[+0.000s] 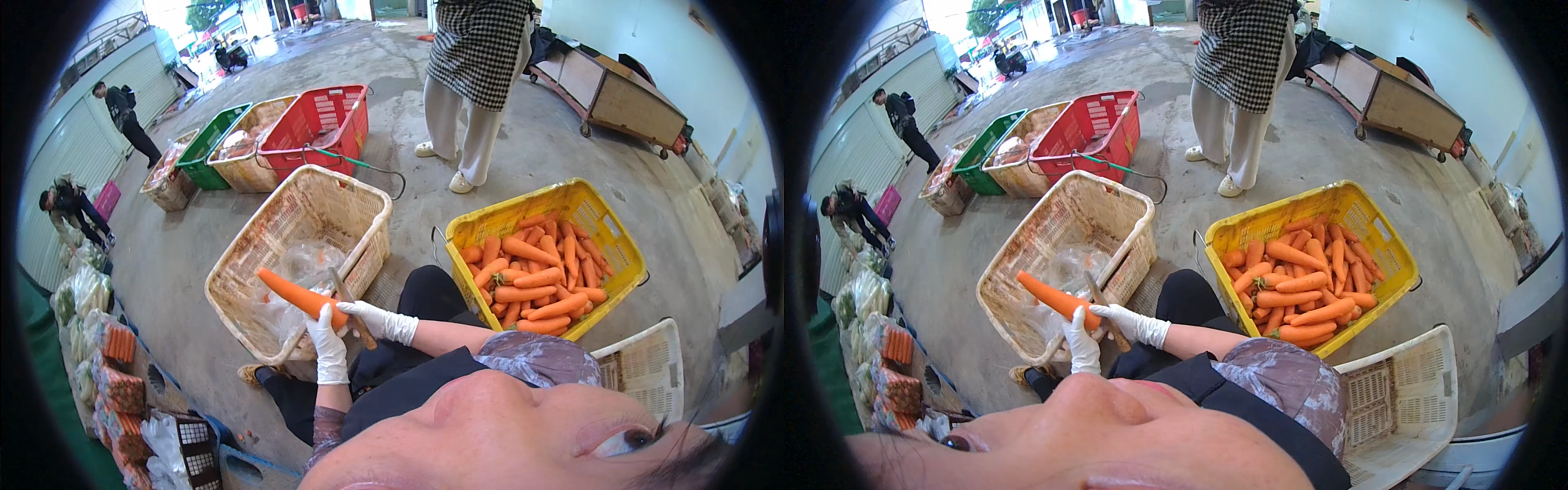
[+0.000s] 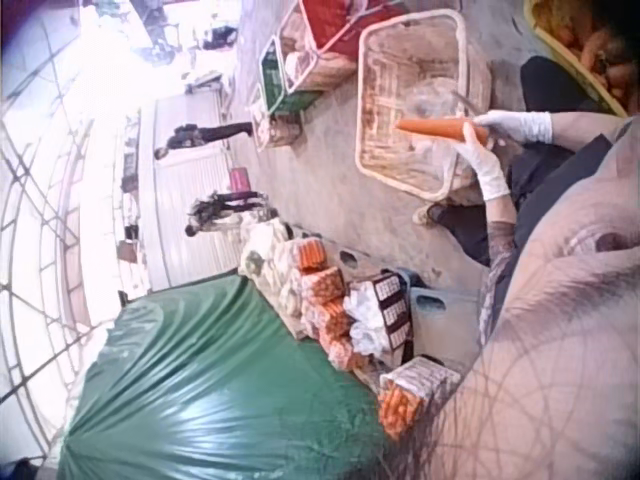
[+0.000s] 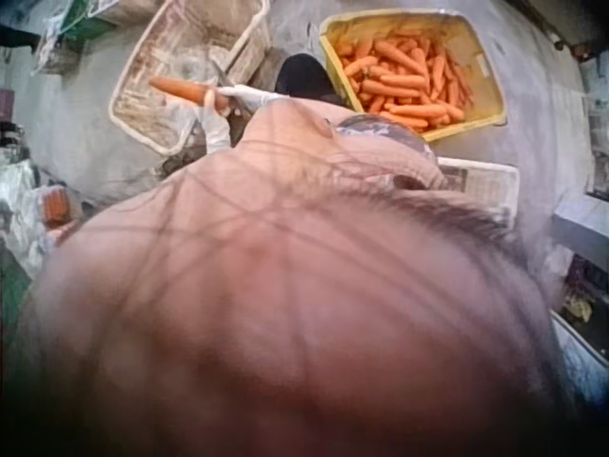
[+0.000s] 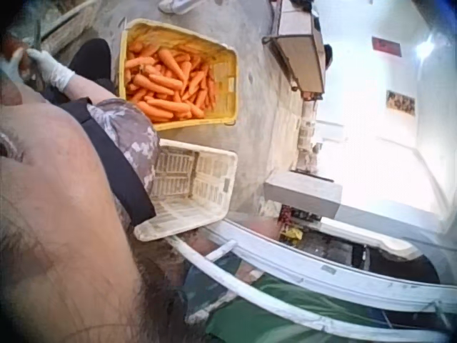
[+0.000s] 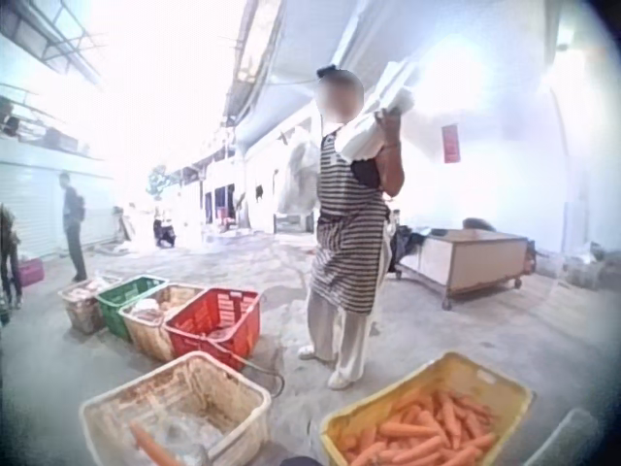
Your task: The person sits on the floor and peels several carrots one by one using a vegetable peeler, placing the peeled carrots into a white basket and the scraps into a smaller basket containing plastic bags.
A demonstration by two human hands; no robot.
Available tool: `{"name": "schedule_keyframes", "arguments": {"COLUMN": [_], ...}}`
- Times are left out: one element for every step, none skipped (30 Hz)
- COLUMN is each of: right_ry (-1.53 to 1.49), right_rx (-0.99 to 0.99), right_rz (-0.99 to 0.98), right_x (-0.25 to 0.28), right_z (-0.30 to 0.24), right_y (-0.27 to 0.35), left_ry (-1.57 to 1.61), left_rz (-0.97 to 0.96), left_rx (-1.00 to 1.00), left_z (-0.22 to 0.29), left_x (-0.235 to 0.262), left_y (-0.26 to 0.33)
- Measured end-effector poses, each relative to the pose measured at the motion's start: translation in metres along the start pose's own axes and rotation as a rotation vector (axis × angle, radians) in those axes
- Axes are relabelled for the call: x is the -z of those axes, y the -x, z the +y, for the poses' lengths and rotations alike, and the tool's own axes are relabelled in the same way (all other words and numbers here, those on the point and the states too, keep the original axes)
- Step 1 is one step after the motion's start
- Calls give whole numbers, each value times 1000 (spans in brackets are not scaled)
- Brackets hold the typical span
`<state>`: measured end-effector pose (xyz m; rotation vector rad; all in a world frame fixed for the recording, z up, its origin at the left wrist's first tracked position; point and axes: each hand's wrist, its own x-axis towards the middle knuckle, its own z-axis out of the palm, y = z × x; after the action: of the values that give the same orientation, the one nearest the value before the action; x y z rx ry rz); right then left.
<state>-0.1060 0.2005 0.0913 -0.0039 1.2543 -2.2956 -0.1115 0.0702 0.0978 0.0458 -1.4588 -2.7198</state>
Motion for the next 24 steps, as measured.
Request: {"name": "schedule_keyframes", "arguments": {"right_ry": [-65, -33, -1, 35, 80, 134, 193, 251, 269, 287, 293, 299, 342, 391, 388, 338, 337, 336, 339, 342, 345, 351, 357, 363], "right_rx": [-19, 9, 36, 59, 96, 128, 157, 188, 192, 171, 192, 214, 257, 302, 255, 254, 242, 230, 241, 253, 265, 211, 157, 103], "right_rz": [-37, -34, -31, -24, -32, -19, -12, -5, -11, 16, 15, 15, 19, 10, 1, -5, -8, -11, -12, -12, -13, -23, -33, -43], "right_x": [1, 0, -2, -2, -2, -2, -8, -12, -13, -11, -11, -12, -9, -14, -17, -18, -18, -17, -17, -17, -17, -19, -21, -23], "right_z": [1, 3, 5, 7, 8, 9, 8, 8, 12, 15, 15, 15, 27, 31, 35, 40, 44, 46, 47, 47, 48, 44, 41, 37], "right_y": [3, 4, 4, 5, 5, 5, 6, 7, 8, 9, 12, 14, 9, 7, 7, 6, 6, 6, 6, 6, 6, 8, 12, 14], "left_ry": [-17, -21, -24, -22, -23, -107, -187, -270, -276, -249, -222, -195, -157, -170, -186, -175, -136, -96, -58, -60, -63, -64, -21, 22], "left_rz": [-10, -16, -21, -24, 49, 120, 195, 269, 341, 351, 361, 371, 420, 430, 436, 464, 433, 401, 370, 370, 369, 370, 345, 319], "left_rx": [-19, -27, -34, -38, -123, -145, -170, -195, -242, -226, -209, -191, -225, -184, -145, -69, -83, -96, -113, -122, -131, -141, -135, -129], "left_z": [1, 4, 7, 11, 20, 19, 19, 20, 17, 20, 22, 24, 22, 21, 22, 23, 19, 15, 14, 13, 12, 12, 12, 12], "left_x": [-1, 0, 0, -4, -17, -13, -4, 2, 7, 4, 2, -1, -4, 5, 16, 18, 22, 27, 29, 31, 32, 34, 36, 39], "left_y": [2, 2, 1, 3, 5, -1, -10, -17, -20, -20, -18, -18, -13, -14, -17, -15, -16, -18, -19, -19, -19, -19, -18, -17]}}
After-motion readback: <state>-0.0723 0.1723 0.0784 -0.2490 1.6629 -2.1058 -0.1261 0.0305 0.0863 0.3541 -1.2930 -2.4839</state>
